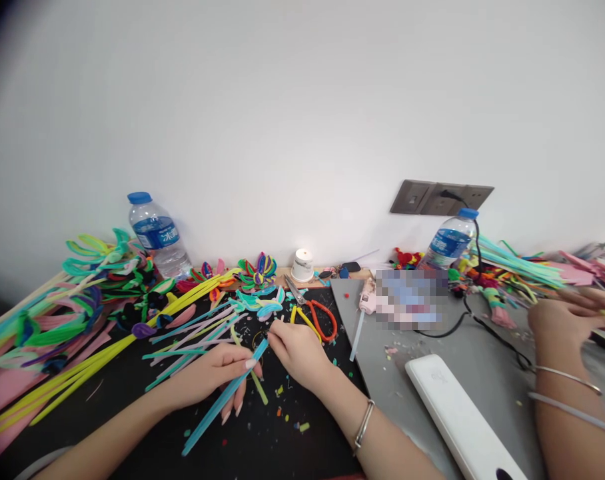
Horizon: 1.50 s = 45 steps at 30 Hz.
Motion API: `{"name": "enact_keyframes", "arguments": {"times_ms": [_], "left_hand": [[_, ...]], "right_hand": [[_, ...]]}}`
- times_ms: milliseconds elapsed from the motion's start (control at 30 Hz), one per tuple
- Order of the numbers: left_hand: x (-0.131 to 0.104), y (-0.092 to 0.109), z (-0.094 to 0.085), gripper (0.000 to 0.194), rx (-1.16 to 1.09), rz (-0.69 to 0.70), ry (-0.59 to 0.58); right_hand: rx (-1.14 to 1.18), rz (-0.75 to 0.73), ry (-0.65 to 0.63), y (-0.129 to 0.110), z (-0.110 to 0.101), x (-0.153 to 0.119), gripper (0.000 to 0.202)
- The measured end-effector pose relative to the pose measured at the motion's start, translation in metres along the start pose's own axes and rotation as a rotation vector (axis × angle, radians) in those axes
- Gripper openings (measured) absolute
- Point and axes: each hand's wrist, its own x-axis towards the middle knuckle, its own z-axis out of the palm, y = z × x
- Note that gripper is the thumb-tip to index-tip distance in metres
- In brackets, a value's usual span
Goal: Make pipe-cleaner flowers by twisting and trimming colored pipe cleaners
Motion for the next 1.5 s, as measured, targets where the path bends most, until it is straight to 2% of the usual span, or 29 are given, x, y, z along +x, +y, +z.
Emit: {"name": "enact_keyframes", "arguments": {"times_ms": [333, 567, 933, 1267, 1500], "left_hand": [[0.007, -0.005, 0.003, 0.026, -0.014, 0.025, 0.029], [0.005, -0.007, 0.001, 0.029, -0.06, -0.011, -0.022], [0.002, 0.003, 0.001, 0.033, -0.021, -0.052, -0.058], [0.002, 0.001, -0.003, 0.032, -0.027, -0.112, -0.105], [0.005, -0.003, 0.003, 0.022, -0.026, -0.022, -0.024]], "right_hand": [[-0.164, -0.112, -0.105, -0.014, 0.005, -0.004, 0.023], [-0.228, -0.138, -0.141, -0.012, 0.005, -0.004, 0.019], [-0.235, -0.136, -0.113, -0.011, 0.008, -0.003, 0.019], [-0.239, -0.158, -0.135, -0.016, 0.006, -0.005, 0.018], [-0.232, -0.18, -0.181, -0.018, 0.006, -0.005, 0.019]]}}
